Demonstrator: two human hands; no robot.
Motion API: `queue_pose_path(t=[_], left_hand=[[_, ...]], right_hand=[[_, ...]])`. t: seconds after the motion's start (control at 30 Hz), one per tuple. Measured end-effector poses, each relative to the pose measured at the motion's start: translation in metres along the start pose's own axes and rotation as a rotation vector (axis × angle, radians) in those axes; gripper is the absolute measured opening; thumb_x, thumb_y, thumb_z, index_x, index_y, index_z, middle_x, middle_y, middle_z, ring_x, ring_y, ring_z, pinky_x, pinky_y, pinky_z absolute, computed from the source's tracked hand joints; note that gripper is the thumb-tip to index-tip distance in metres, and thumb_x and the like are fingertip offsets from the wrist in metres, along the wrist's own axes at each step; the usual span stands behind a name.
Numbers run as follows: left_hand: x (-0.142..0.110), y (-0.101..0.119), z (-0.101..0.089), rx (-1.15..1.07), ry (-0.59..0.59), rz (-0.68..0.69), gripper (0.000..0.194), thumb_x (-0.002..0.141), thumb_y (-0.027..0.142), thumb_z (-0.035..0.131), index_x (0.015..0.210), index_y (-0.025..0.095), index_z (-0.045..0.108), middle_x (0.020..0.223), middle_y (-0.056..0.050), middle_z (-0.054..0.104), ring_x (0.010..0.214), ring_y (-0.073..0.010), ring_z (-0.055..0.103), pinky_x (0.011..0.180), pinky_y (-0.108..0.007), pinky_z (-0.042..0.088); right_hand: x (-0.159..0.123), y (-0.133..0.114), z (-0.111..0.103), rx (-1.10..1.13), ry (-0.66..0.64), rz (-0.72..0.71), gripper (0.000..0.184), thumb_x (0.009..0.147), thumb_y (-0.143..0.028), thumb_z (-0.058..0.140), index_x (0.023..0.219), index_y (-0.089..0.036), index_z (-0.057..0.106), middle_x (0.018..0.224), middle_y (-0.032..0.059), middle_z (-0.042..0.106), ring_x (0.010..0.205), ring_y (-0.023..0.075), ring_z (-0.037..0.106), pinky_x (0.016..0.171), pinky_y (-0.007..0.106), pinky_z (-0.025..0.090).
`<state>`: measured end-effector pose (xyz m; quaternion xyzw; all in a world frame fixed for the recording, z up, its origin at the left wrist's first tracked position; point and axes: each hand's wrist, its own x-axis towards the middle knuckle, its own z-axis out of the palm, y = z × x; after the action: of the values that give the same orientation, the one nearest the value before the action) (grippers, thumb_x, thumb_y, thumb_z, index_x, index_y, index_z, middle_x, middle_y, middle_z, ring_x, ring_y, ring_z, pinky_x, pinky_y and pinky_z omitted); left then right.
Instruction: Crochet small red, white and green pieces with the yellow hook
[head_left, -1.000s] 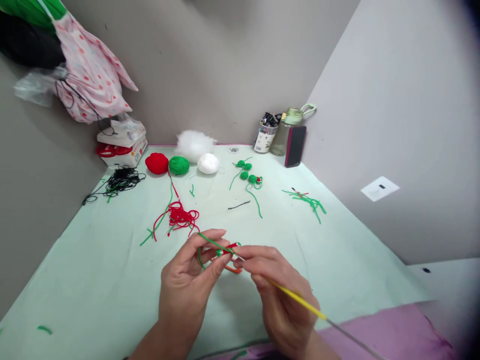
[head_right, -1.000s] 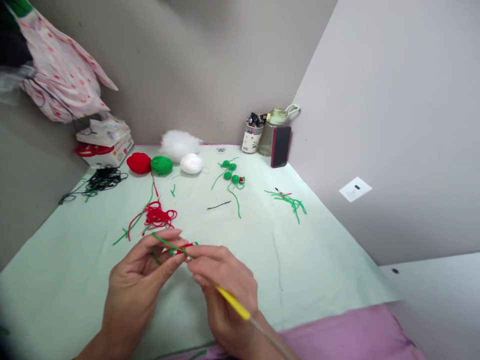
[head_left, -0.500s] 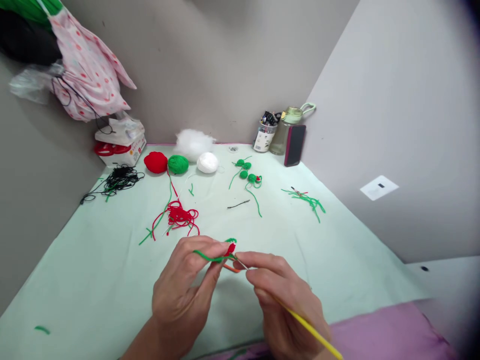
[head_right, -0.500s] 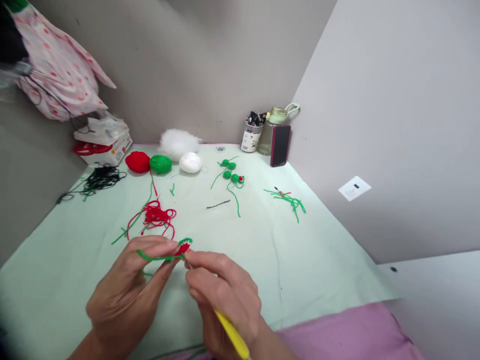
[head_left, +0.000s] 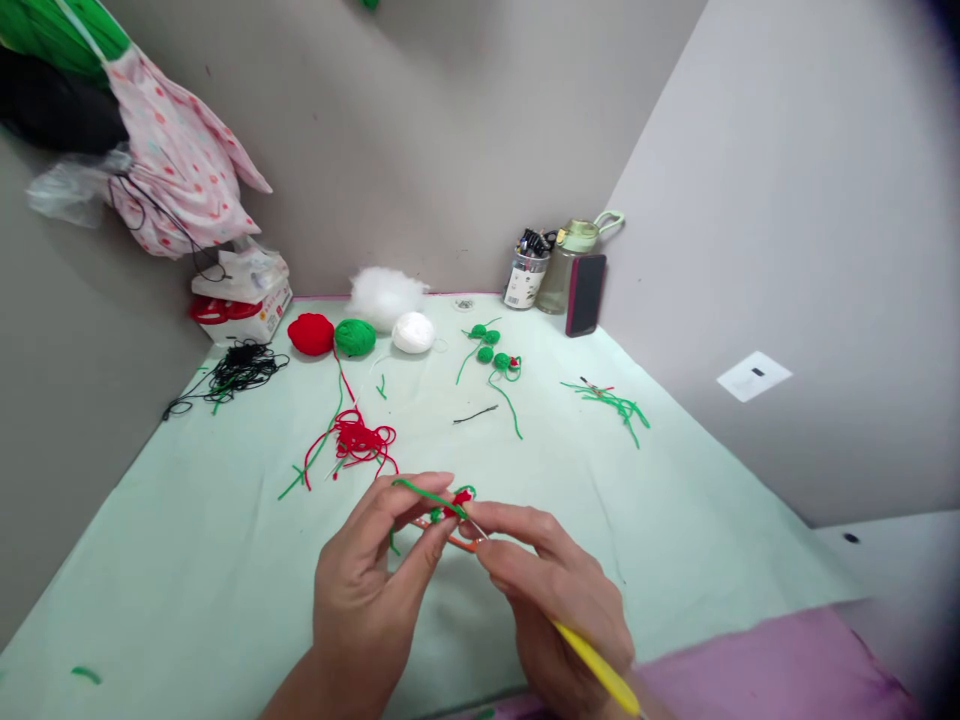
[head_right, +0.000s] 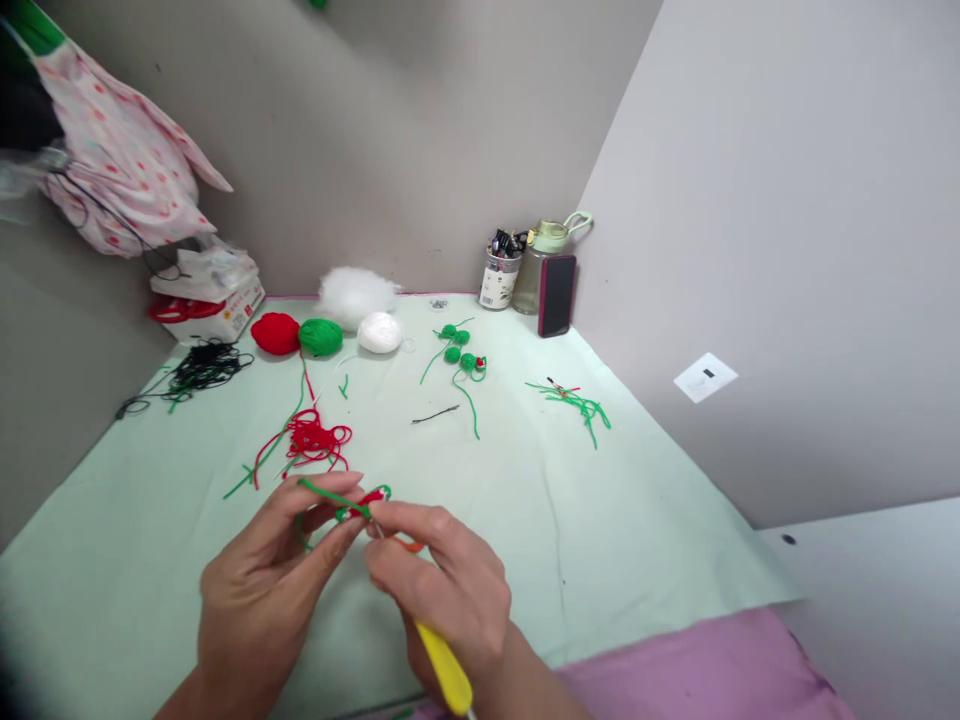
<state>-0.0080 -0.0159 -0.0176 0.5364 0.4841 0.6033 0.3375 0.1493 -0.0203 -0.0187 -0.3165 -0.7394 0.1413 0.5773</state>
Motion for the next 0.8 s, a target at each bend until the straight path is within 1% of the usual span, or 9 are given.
queue_pose_path(t=[0.13, 0.23, 0.3, 0.4, 0.47, 0.57, 0.67, 0.73, 0.8], left_hand=[[-0.001, 0.003, 0.003, -0.307, -0.043, -0.374, 0.021, 0.082, 0.028, 0.087, 0.102, 0.030, 0.082, 0.089, 0.002, 0.079, 0.079, -0.0140, 0.074, 0.074, -0.020, 0.061], [0.001, 0.006, 0.003, -0.428, -0.057, -0.536, 0.026, 0.079, 0.033, 0.089, 0.104, 0.029, 0.082, 0.083, 0.001, 0.075, 0.080, -0.0135, 0.071, 0.074, -0.018, 0.058], [0.003, 0.008, 0.001, -0.459, -0.094, -0.595, 0.031, 0.079, 0.035, 0.090, 0.108, 0.029, 0.082, 0.082, 0.001, 0.072, 0.080, -0.0131, 0.068, 0.074, -0.018, 0.056], [0.005, 0.008, -0.003, -0.400, -0.146, -0.586, 0.038, 0.078, 0.036, 0.090, 0.114, 0.029, 0.081, 0.077, 0.003, 0.066, 0.071, -0.0111, 0.059, 0.068, -0.018, 0.051], [0.007, 0.007, -0.005, -0.306, -0.130, -0.534, 0.039, 0.078, 0.034, 0.090, 0.116, 0.031, 0.081, 0.075, 0.004, 0.061, 0.065, -0.0094, 0.052, 0.063, -0.017, 0.047], [0.008, 0.005, -0.004, -0.264, -0.110, -0.510, 0.040, 0.079, 0.035, 0.088, 0.118, 0.031, 0.080, 0.079, 0.004, 0.059, 0.064, -0.0094, 0.046, 0.061, -0.018, 0.044], [0.009, 0.004, -0.004, -0.319, -0.138, -0.549, 0.043, 0.081, 0.038, 0.086, 0.123, 0.030, 0.078, 0.080, 0.003, 0.058, 0.070, -0.0120, 0.049, 0.065, -0.021, 0.047], [0.010, 0.005, -0.006, -0.335, -0.182, -0.564, 0.043, 0.082, 0.038, 0.086, 0.123, 0.031, 0.078, 0.082, 0.002, 0.060, 0.072, -0.0128, 0.051, 0.068, -0.022, 0.048], [0.012, 0.006, -0.009, -0.322, -0.260, -0.548, 0.039, 0.081, 0.037, 0.086, 0.119, 0.032, 0.081, 0.084, 0.001, 0.062, 0.067, -0.0114, 0.047, 0.066, -0.022, 0.046]], right_hand=[[0.001, -0.003, 0.002, -0.135, -0.013, 0.075, 0.039, 0.095, -0.013, 0.066, 0.128, -0.033, 0.071, 0.100, 0.0037, 0.084, 0.081, 0.0193, 0.081, 0.073, 0.027, 0.069], [0.001, -0.005, 0.002, -0.171, -0.019, 0.095, 0.037, 0.094, -0.012, 0.067, 0.122, -0.035, 0.074, 0.101, 0.0022, 0.084, 0.077, 0.0194, 0.081, 0.070, 0.028, 0.068], [0.004, -0.003, -0.002, -0.117, -0.042, 0.084, 0.031, 0.095, -0.011, 0.065, 0.114, -0.032, 0.076, 0.104, 0.0036, 0.084, 0.081, 0.0195, 0.081, 0.071, 0.028, 0.067], [0.012, 0.001, -0.011, 0.115, -0.075, 0.151, 0.025, 0.101, -0.012, 0.057, 0.107, -0.026, 0.077, 0.103, 0.0055, 0.083, 0.092, 0.0194, 0.080, 0.076, 0.028, 0.067], [0.016, 0.003, -0.013, 0.210, -0.074, 0.215, 0.025, 0.103, -0.014, 0.055, 0.102, -0.026, 0.077, 0.096, 0.0042, 0.083, 0.094, 0.0189, 0.079, 0.079, 0.029, 0.067], [0.013, 0.003, -0.009, 0.099, -0.104, 0.237, 0.020, 0.100, -0.018, 0.062, 0.108, -0.029, 0.077, 0.099, 0.0034, 0.084, 0.088, 0.0195, 0.080, 0.074, 0.028, 0.067], [0.006, 0.003, -0.005, 0.013, -0.094, 0.249, 0.030, 0.095, -0.019, 0.070, 0.122, -0.032, 0.075, 0.099, 0.0034, 0.084, 0.078, 0.0203, 0.080, 0.069, 0.029, 0.067], [0.007, 0.003, -0.007, 0.055, -0.092, 0.250, 0.024, 0.098, -0.022, 0.068, 0.119, -0.031, 0.076, 0.098, 0.0042, 0.084, 0.080, 0.0201, 0.080, 0.069, 0.028, 0.067], [0.014, 0.004, -0.013, 0.198, -0.096, 0.244, 0.019, 0.103, -0.025, 0.060, 0.104, -0.027, 0.079, 0.098, 0.0058, 0.083, 0.085, 0.0197, 0.080, 0.072, 0.029, 0.067]])
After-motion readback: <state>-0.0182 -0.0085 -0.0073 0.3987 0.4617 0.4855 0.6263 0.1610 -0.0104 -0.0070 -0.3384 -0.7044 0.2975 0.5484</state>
